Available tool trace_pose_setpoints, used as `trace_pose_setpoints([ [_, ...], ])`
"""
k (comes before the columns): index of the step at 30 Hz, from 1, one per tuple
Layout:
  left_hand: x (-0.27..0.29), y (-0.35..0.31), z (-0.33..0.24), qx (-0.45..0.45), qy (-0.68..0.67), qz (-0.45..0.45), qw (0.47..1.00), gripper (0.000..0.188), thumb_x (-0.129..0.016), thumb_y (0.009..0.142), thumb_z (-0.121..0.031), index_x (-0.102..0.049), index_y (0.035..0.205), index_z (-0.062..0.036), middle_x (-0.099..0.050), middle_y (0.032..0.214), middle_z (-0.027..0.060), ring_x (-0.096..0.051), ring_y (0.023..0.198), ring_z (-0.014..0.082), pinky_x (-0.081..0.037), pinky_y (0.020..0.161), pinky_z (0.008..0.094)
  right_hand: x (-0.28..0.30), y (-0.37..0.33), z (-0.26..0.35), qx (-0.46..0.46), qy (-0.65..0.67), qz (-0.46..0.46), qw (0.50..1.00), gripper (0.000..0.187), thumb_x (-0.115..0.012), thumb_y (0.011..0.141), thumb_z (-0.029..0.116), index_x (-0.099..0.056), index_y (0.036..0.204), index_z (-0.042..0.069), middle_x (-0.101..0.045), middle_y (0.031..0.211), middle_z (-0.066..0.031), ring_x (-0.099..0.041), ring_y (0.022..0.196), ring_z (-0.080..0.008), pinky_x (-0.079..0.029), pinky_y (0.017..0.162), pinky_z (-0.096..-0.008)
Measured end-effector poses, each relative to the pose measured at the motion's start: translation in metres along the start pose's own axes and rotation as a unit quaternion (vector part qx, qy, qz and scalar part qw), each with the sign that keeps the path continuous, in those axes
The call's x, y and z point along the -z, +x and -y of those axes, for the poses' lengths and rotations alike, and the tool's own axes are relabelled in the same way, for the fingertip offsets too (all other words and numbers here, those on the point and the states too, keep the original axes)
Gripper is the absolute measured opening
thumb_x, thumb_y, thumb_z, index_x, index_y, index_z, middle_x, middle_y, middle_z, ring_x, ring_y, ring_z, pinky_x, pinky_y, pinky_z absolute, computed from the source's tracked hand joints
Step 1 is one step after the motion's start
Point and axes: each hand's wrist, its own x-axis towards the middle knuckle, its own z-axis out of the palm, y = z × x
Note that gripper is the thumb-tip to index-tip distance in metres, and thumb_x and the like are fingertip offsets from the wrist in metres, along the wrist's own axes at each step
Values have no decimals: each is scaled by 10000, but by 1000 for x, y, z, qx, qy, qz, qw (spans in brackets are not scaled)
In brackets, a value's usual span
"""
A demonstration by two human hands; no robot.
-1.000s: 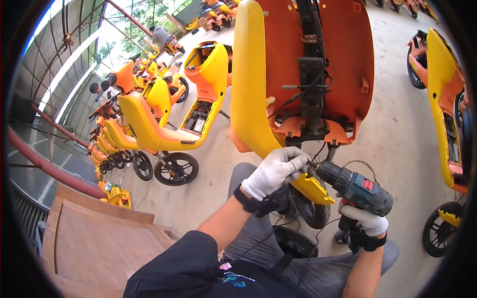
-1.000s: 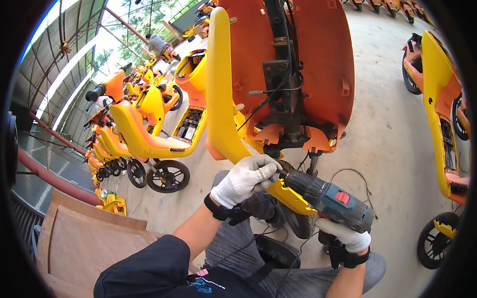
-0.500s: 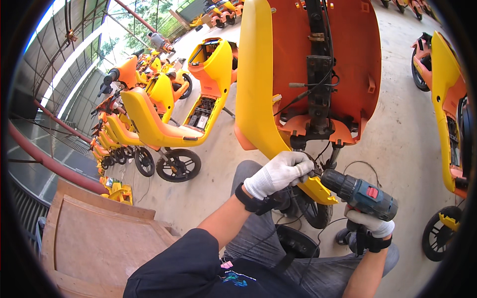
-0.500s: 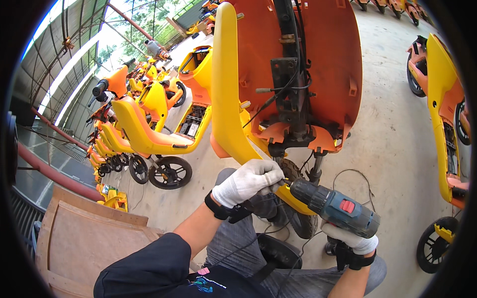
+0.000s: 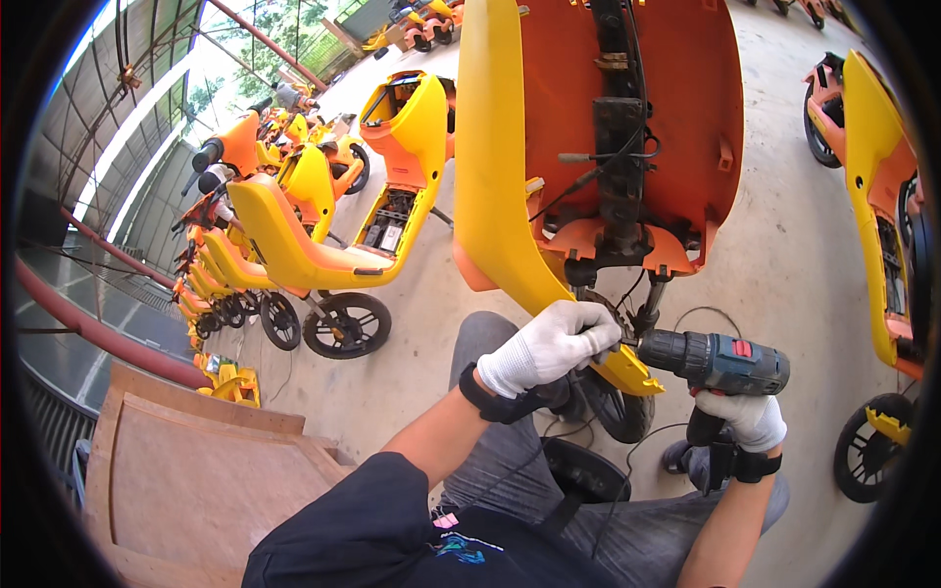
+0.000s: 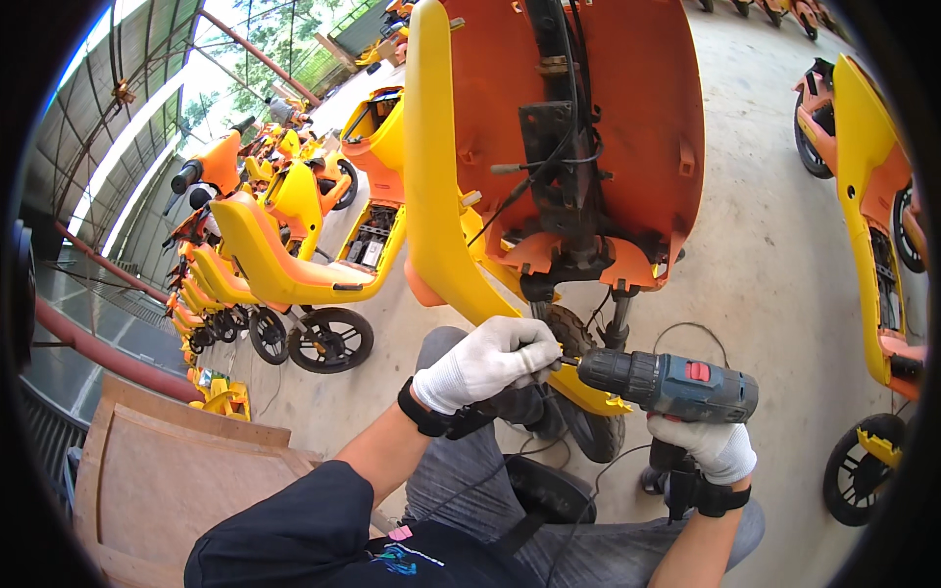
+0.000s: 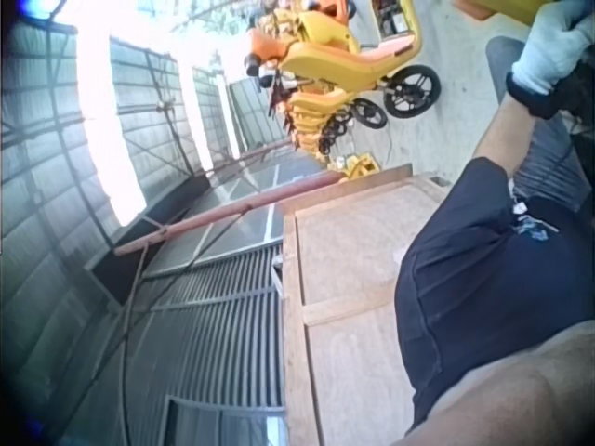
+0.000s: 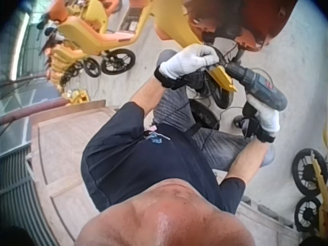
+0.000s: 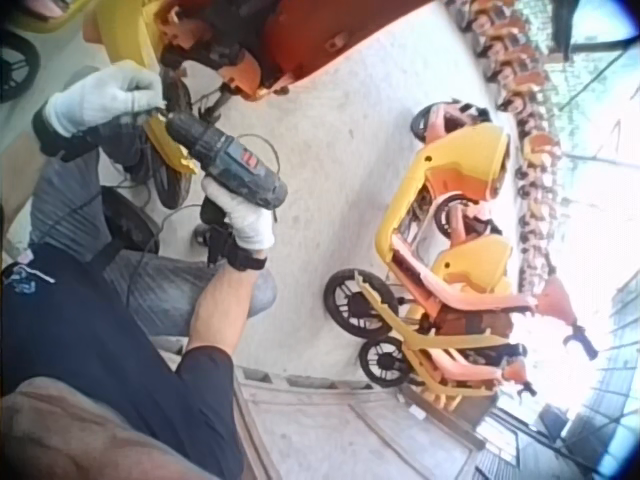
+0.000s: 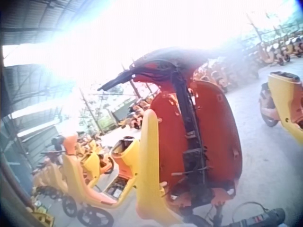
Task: The person sits on the floor and uses a corded power drill to attach a yellow plastic body panel to an orange and yellow electric scooter. They repeatedly insert screws into the panel and tighten them with the drill, working on the front and side sections of the vehicle.
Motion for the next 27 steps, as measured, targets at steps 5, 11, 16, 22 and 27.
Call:
trace_pose_setpoints([
  [5,-10,2,-20,17,-8,-22,1000,249,-576,985,-248,-634,920,-16,-573,741,-22,-475,633,39,-393,578,196,8,-3,4,8,95,-4,995,196,-757,785,83,-702,972,62,-692,880,9,-618,785,-106,-513,739,-277],
  [11,-12,-3,5,20,-64,-82,994,316,-593,994,-305,-604,963,10,-590,747,53,-469,562,73,-347,504,184,11,-4,2,50,183,86,978,410,-797,800,86,-660,1185,48,-702,1099,-28,-609,964,-99,-520,890,-287],
  [16,-20,4,-8,-10,-94,-101,990,304,-599,993,-307,-596,970,-4,-562,738,37,-441,561,73,-311,499,190,12,-8,-3,97,203,68,972,425,-792,800,84,-654,1201,47,-701,1099,-32,-608,970,-106,-517,893,-292],
  [22,-18,7,-10,-20,-138,-157,978,245,-640,973,-245,-627,1027,-7,-571,785,0,-451,588,42,-324,506,167,-4,-5,10,72,128,5,989,246,-767,801,80,-690,1034,62,-670,871,16,-590,760,-75,-505,680,-262],
  [27,-15,18,-4,-33,-129,-115,984,247,-595,993,-253,-614,1028,-10,-563,790,-9,-447,600,33,-349,530,176,-10,-5,6,19,68,-54,996,243,-718,733,64,-685,972,36,-671,816,-27,-620,727,-118,-517,693,-279],
])
